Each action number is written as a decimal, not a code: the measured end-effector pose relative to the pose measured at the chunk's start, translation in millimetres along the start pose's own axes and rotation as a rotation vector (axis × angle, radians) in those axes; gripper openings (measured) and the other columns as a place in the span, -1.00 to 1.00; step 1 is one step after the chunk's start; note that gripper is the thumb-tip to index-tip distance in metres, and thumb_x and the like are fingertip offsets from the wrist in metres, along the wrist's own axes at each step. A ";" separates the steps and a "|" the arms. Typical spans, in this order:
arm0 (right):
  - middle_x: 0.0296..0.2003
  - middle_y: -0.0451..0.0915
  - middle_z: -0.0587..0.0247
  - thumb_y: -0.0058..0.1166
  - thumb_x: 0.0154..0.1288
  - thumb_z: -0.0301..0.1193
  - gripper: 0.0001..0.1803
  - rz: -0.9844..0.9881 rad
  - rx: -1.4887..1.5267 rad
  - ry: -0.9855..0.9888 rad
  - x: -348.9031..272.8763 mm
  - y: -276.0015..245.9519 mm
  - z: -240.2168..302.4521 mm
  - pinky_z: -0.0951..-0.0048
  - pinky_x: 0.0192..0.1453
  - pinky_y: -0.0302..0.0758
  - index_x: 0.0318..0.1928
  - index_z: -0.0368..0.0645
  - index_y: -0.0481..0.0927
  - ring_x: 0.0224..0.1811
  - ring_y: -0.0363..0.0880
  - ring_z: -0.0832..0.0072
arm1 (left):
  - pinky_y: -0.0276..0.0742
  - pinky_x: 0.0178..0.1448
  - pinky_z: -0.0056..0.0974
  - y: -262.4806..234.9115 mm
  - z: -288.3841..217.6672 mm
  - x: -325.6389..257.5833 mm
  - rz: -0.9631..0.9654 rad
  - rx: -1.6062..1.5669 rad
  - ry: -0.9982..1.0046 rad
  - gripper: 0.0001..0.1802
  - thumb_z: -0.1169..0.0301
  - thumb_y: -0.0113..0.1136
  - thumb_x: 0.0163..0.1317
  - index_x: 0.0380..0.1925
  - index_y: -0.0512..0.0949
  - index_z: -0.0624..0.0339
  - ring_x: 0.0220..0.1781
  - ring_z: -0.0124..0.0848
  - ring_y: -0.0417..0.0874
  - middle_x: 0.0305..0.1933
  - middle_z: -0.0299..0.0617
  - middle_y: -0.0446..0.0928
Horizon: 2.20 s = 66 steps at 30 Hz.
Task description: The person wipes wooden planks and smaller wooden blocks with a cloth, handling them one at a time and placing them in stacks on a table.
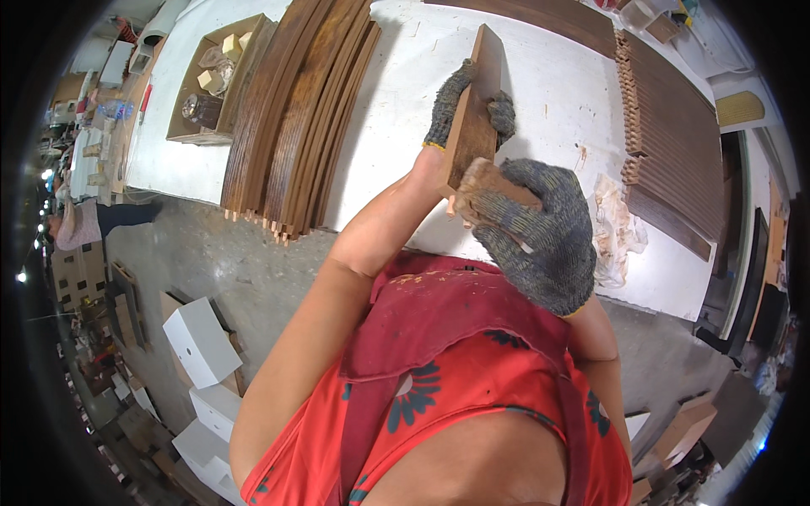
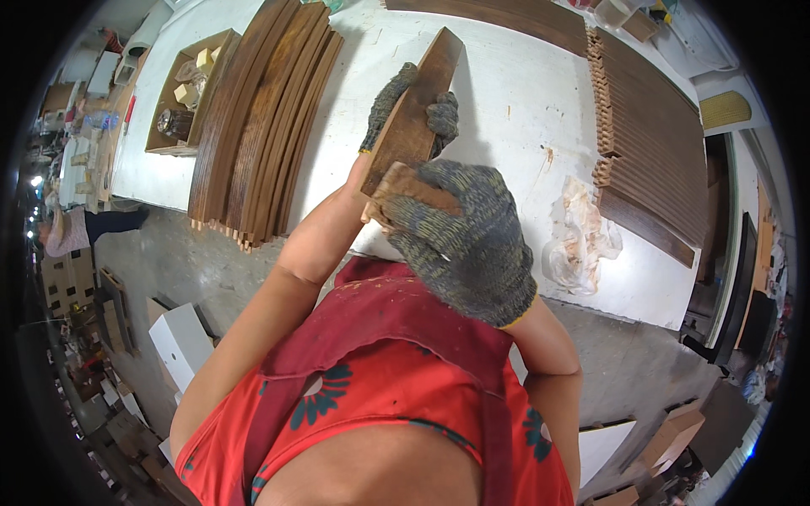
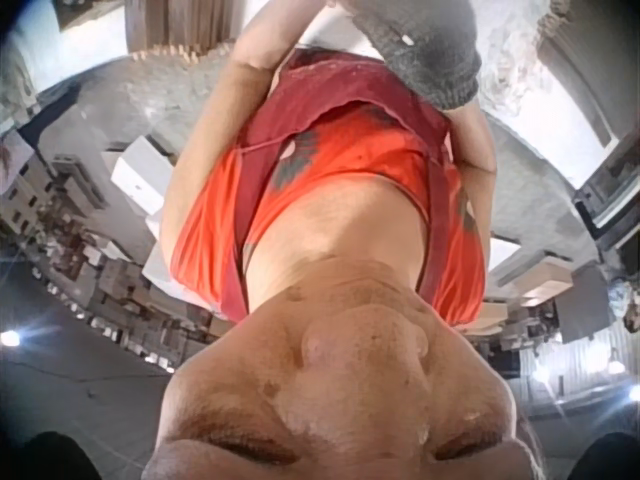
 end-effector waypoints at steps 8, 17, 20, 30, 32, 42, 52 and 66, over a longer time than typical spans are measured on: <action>-0.04 0.59 0.17 0.36 -0.06 -0.37 -0.58 0.005 -0.003 0.113 -26.2 -12.5 -17.2 0.18 0.04 0.45 -0.08 0.08 0.68 -0.04 0.54 0.15 | 0.52 0.31 -0.28 12.8 3.0 13.3 0.073 -0.077 0.031 -0.59 0.25 -0.24 0.53 0.26 0.34 0.17 0.19 -0.35 0.51 0.21 -0.10 0.44; -0.14 0.61 0.16 0.26 0.05 -0.39 -0.63 -0.036 -0.003 -0.082 10.1 3.1 -3.5 0.15 -0.05 0.48 -0.05 -0.02 0.64 -0.13 0.57 0.14 | 0.59 0.16 -0.40 -2.0 -2.9 8.7 -0.212 -0.094 0.141 -0.61 0.32 -0.18 0.51 0.21 0.37 0.27 0.07 -0.41 0.58 0.12 -0.10 0.51; -0.16 0.59 0.11 0.30 0.01 -0.40 -0.64 0.027 -0.039 -0.037 -4.3 1.6 -9.7 0.15 -0.10 0.48 -0.09 0.00 0.66 -0.18 0.55 0.12 | 0.68 -0.18 -0.37 49.2 -2.6 12.3 -0.437 0.089 0.195 -0.55 0.20 0.09 0.39 0.08 0.41 0.36 -0.27 -0.41 0.62 -0.20 -0.11 0.52; -0.03 0.56 0.15 0.32 0.10 -0.53 -0.63 -0.252 0.427 0.508 -93.9 -8.2 -83.1 0.36 -0.05 0.52 -0.03 -0.07 0.65 -0.06 0.54 0.36 | 0.67 -0.05 -0.25 68.5 -7.7 15.1 -0.418 0.001 0.171 -0.44 0.15 0.13 0.37 0.17 0.28 0.34 -0.16 -0.28 0.57 -0.17 0.07 0.43; -0.03 0.58 0.14 0.30 0.13 -0.54 -0.65 -0.301 0.386 0.491 -94.8 -9.3 -89.4 0.41 0.00 0.49 -0.02 -0.17 0.64 -0.05 0.54 0.40 | 0.67 -0.11 -0.24 62.7 -8.0 9.2 -0.538 0.085 0.200 -0.44 0.15 0.13 0.36 0.15 0.27 0.34 -0.21 -0.26 0.58 -0.20 0.07 0.43; -0.02 0.60 0.07 0.07 0.27 -0.50 -0.74 -0.385 0.608 0.645 -106.7 -5.9 -103.0 0.48 0.12 0.41 -0.06 -0.37 0.62 0.03 0.52 0.44 | 0.74 -0.25 -0.30 36.5 -1.5 -34.6 -0.871 0.301 0.118 -0.57 0.26 0.26 0.27 -0.03 0.48 0.41 -0.20 -0.23 0.69 -0.15 0.08 0.58; 0.00 0.57 0.13 0.26 0.17 -0.51 -0.68 -0.206 0.589 0.468 -74.6 7.7 -64.1 0.36 0.09 0.49 -0.02 -0.19 0.66 0.01 0.55 0.35 | 0.64 0.16 -0.15 58.8 26.4 -22.9 -0.661 0.175 0.118 -0.45 0.24 0.15 0.26 0.07 0.30 0.47 0.01 -0.09 0.63 -0.12 0.14 0.52; -0.26 0.59 0.15 0.15 0.07 -0.44 -0.71 0.247 0.013 -0.032 -21.2 36.4 -20.3 0.15 -0.17 0.47 -0.12 -0.10 0.60 -0.23 0.56 0.15 | 0.63 -0.20 -0.26 49.7 21.3 -20.1 -0.656 0.189 0.129 -0.62 0.31 0.21 0.27 -0.04 0.41 0.34 -0.30 -0.27 0.59 -0.24 -0.04 0.52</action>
Point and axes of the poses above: each hand's wrist, its own x-axis towards the middle knuckle, its own y-axis out of the palm, z = x × y, the point moved 7 cm from there along x, towards the middle knuckle
